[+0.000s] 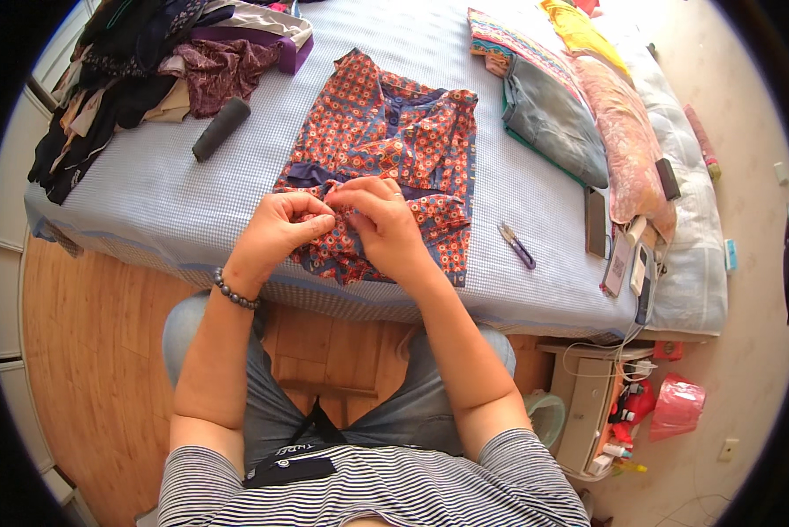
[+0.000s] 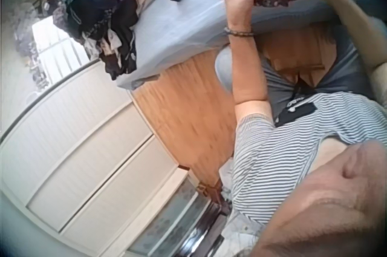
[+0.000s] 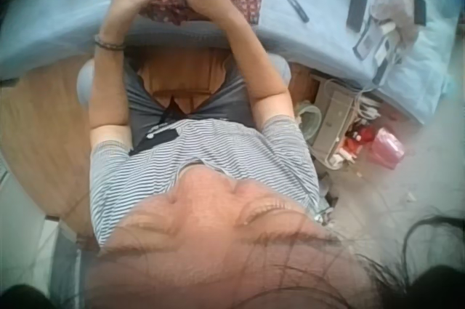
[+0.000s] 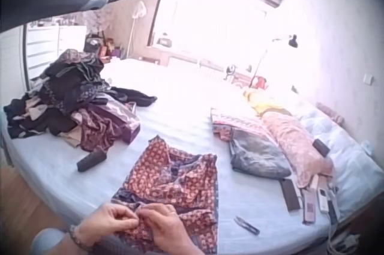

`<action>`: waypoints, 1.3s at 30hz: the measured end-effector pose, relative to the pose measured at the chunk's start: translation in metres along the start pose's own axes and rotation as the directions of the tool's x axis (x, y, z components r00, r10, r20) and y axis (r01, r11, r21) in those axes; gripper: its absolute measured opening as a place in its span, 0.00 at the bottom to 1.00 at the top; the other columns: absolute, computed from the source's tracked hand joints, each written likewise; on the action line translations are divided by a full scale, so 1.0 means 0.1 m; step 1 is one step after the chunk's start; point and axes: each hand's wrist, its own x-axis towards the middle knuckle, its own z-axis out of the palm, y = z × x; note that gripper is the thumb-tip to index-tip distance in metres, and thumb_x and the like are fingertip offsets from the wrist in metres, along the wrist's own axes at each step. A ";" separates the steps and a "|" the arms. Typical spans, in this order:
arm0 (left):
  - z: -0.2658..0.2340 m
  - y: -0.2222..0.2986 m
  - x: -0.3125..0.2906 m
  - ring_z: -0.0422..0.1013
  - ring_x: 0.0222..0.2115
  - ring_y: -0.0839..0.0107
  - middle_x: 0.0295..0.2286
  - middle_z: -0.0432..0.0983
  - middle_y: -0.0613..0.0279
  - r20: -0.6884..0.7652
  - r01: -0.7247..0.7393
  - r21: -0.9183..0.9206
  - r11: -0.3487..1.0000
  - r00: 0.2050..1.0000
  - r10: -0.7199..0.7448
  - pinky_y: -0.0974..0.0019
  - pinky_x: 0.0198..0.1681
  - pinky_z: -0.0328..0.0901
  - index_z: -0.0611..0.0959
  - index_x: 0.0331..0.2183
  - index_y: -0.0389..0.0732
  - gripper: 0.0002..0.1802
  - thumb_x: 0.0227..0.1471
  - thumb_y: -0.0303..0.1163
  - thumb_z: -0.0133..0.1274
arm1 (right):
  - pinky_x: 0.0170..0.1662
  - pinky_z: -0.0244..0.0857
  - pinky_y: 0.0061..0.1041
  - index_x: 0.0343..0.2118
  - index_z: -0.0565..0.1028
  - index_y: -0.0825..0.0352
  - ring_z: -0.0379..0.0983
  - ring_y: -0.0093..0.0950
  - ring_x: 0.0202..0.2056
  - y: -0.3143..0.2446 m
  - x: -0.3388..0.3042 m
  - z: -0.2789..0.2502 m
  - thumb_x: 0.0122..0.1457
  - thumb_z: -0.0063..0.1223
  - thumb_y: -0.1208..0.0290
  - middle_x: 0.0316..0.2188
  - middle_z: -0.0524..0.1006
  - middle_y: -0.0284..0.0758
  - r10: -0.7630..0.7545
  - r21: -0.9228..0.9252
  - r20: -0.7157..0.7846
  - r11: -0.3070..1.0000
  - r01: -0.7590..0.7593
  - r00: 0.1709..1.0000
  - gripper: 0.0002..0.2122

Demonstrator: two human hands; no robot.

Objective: The person folds a patterned orange and blue shirt on a bed, then folds a purple patterned cloth. They use a small knife to cut a loose thread from the purple cloth before placing it aside.

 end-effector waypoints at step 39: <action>-0.08 -0.05 -0.09 0.69 0.28 0.83 0.27 0.76 0.70 0.104 -0.046 -0.238 0.970 0.992 0.073 0.78 0.33 0.64 0.83 0.31 0.35 0.07 0.49 0.27 0.60 | 0.48 0.72 0.37 0.41 0.74 0.73 0.77 0.38 0.41 -0.51 -0.14 -0.30 0.58 0.50 0.81 0.34 0.79 0.45 0.578 0.939 0.130 0.190 -0.288 0.806 0.08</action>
